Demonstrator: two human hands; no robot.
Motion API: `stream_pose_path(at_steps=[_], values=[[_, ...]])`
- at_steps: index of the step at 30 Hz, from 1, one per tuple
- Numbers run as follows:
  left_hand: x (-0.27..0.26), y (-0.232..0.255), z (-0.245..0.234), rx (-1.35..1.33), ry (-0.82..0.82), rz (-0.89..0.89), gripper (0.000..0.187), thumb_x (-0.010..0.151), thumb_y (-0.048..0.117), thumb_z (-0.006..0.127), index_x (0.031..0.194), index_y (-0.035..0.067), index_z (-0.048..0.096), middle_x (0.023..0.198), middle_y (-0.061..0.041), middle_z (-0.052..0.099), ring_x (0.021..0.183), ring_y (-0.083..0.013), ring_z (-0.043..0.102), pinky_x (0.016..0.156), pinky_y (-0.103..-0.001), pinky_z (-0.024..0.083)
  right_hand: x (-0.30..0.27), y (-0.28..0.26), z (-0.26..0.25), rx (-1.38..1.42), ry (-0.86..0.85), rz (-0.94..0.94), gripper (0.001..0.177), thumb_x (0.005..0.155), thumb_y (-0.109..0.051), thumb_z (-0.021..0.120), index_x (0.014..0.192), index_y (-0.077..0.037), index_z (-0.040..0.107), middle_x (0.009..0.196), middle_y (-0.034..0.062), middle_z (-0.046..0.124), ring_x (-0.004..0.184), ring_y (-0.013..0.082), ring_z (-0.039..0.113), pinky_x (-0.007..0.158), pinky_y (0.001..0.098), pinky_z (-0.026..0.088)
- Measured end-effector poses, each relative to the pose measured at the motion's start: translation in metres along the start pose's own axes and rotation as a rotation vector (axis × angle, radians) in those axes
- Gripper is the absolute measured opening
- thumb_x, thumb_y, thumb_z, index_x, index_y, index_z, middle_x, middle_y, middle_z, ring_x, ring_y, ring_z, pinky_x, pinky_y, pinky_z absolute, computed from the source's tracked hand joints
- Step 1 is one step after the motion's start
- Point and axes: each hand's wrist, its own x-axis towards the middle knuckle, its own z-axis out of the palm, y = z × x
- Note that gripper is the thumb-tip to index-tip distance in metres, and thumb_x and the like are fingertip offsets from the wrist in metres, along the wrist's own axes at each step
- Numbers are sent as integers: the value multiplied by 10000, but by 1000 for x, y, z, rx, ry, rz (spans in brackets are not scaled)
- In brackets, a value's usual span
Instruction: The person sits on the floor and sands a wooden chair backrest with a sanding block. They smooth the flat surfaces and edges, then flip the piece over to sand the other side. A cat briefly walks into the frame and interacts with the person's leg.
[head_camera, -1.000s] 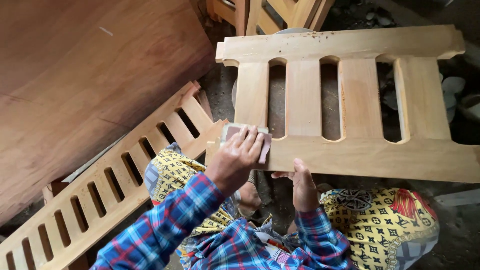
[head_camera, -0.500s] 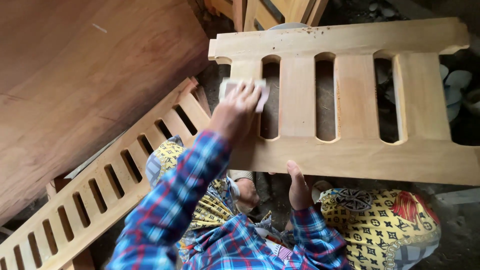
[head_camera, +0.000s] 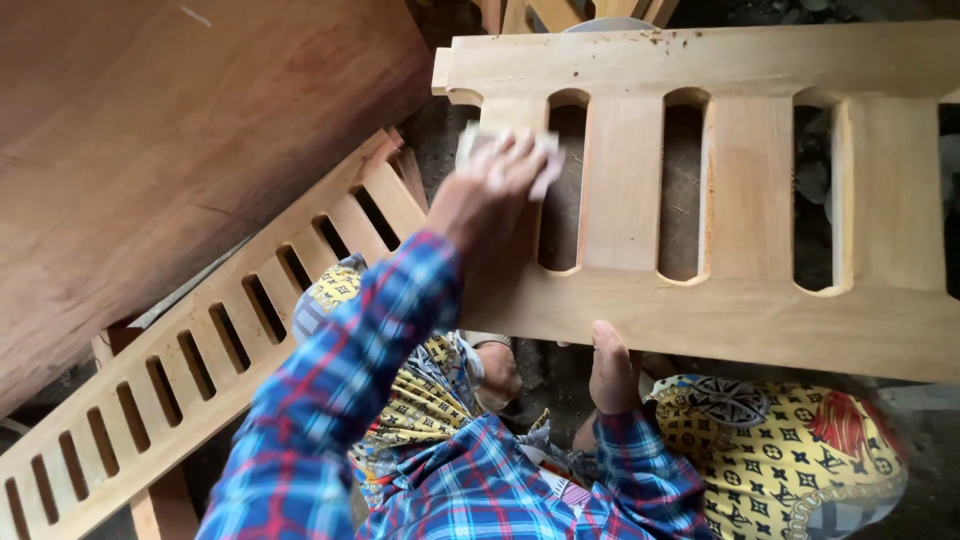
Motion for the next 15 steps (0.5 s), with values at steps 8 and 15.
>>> stream_pose_path(at_steps=[8, 15], values=[[10, -6, 6, -279, -163, -219, 450, 938, 134, 598, 1380, 57, 572, 1407, -194, 599, 1302, -427, 560, 1086, -473, 484, -2, 65, -9, 392, -30, 123, 367, 1013, -209, 427, 952, 48, 682, 1002, 198, 716, 923, 306, 706, 872, 427, 580], [-75, 60, -107, -343, -210, -163, 461, 988, 204, 515, 1424, 73, 581, 1385, -196, 629, 1284, -446, 577, 1062, -494, 493, 0, 58, -22, 446, -152, 168, 418, 1037, -194, 402, 1016, 110, 689, 1018, 267, 711, 921, 376, 718, 783, 515, 646]])
